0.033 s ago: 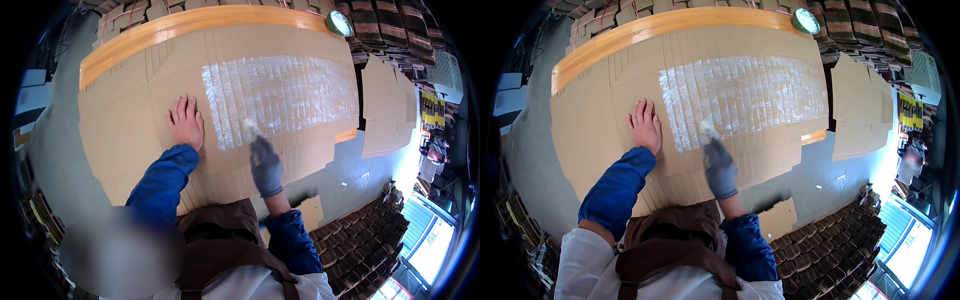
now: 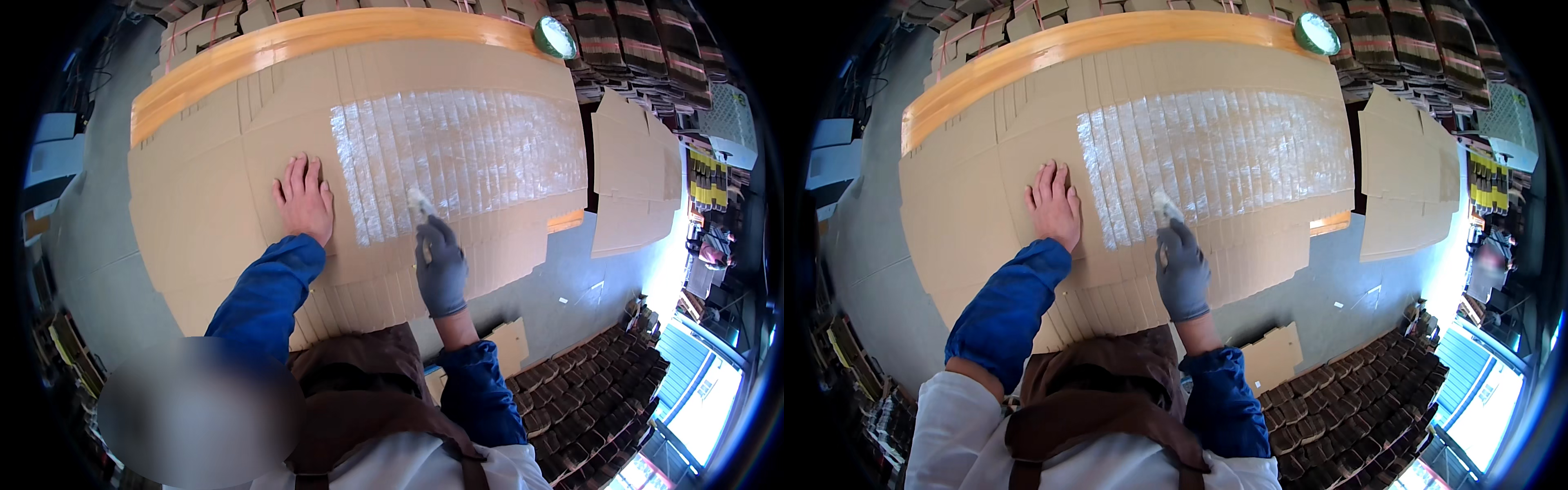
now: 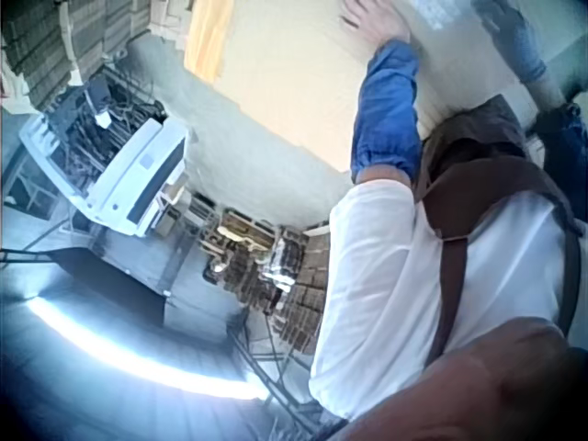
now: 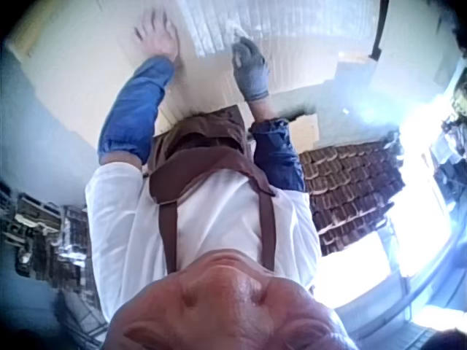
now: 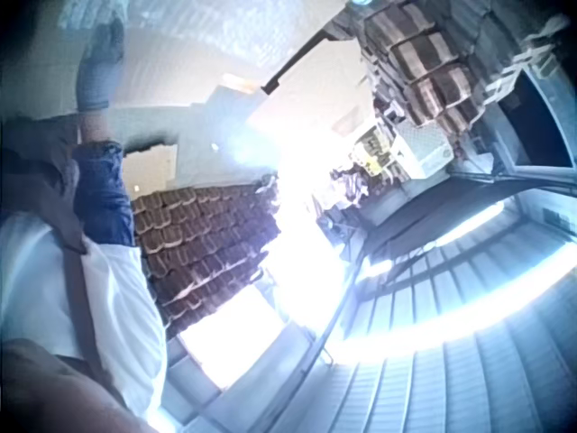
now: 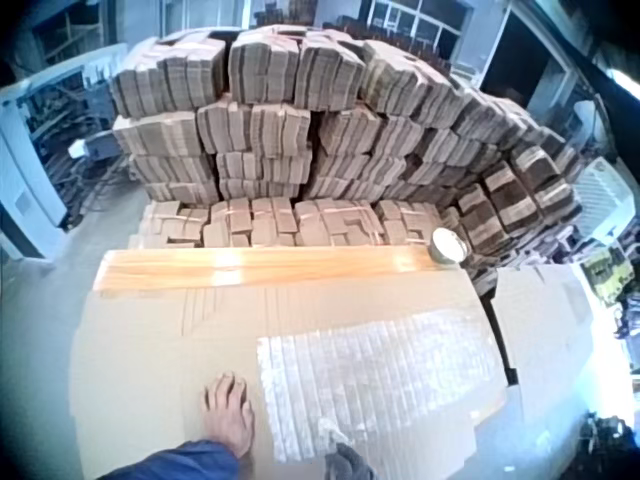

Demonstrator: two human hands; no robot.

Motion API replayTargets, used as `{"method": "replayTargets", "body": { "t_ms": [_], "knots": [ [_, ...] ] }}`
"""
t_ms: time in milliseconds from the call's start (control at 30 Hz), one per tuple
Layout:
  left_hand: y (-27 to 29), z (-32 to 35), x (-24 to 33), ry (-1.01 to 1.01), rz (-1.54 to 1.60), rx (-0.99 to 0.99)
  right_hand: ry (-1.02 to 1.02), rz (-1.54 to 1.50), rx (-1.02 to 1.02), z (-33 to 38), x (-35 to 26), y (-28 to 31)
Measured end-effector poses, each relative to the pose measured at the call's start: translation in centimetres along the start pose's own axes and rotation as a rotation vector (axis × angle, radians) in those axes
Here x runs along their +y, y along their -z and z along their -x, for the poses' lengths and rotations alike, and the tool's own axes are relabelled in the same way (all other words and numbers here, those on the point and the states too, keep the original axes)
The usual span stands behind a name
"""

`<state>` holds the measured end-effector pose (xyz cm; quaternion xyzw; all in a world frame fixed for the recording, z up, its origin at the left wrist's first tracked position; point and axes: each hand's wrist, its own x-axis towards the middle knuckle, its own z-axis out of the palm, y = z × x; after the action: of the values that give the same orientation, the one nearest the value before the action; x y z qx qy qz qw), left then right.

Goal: The person applies a white adhesive substance to a large flat piece of cardboard using a brush. After coating the surface, the person picks up the cardboard and places it on a stack of similar items. The person then handles a yellow printed box and additional cardboard pieces.

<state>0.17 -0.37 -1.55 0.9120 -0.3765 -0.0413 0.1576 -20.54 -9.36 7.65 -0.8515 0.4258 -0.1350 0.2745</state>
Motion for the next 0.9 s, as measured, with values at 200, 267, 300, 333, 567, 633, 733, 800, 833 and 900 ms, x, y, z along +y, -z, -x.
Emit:
{"method": "replayTargets", "body": {
  "t_ms": [200, 267, 300, 333, 567, 633, 733, 800, 833, 900],
  "knots": [
    [-0.1, -0.4, 0.4, -0.022, 0.005, 0.032, 0.02, -0.12, 0.02, -0.8, -1.5, -1.3],
    [0.1, -0.3, 0.2, -0.01, 0.0, 0.023, 0.013, -0.08, 0.044, -1.3, -1.7, -0.8],
    [0.1, -0.3, 0.1, -0.006, -0.003, 0.02, 0.011, -0.058, 0.062, -1.9, -2.3, -0.2],
    [0.1, -0.2, 0.0, -0.001, -0.006, 0.018, 0.042, -0.166, 0.052, -1.4, -3.3, -0.4],
    [0.3, -0.2, 0.3, -0.003, 0.022, 0.002, 0.144, -0.148, 0.041, -5.6, -2.6, -1.3],
    [0.2, -0.4, 0.5, -0.014, 0.032, 0.017, 0.265, -0.05, 0.025, -5.6, -3.5, -2.7],
    [0.2, -0.3, 0.3, -0.016, 0.024, 0.027, 0.168, -0.01, 0.064, -7.4, -2.6, -2.8],
    [0.2, -0.3, 0.3, -0.014, 0.023, 0.028, 0.077, -0.013, 0.105, -7.8, -2.7, -2.1],
    [0.0, -0.3, 0.4, -0.016, 0.03, 0.024, 0.113, -0.02, 0.072, -7.2, -2.9, -2.3],
    [-0.1, -0.3, 0.6, -0.019, 0.034, 0.018, 0.182, -0.031, 0.005, -5.4, -3.4, -2.9]
  ]
}}
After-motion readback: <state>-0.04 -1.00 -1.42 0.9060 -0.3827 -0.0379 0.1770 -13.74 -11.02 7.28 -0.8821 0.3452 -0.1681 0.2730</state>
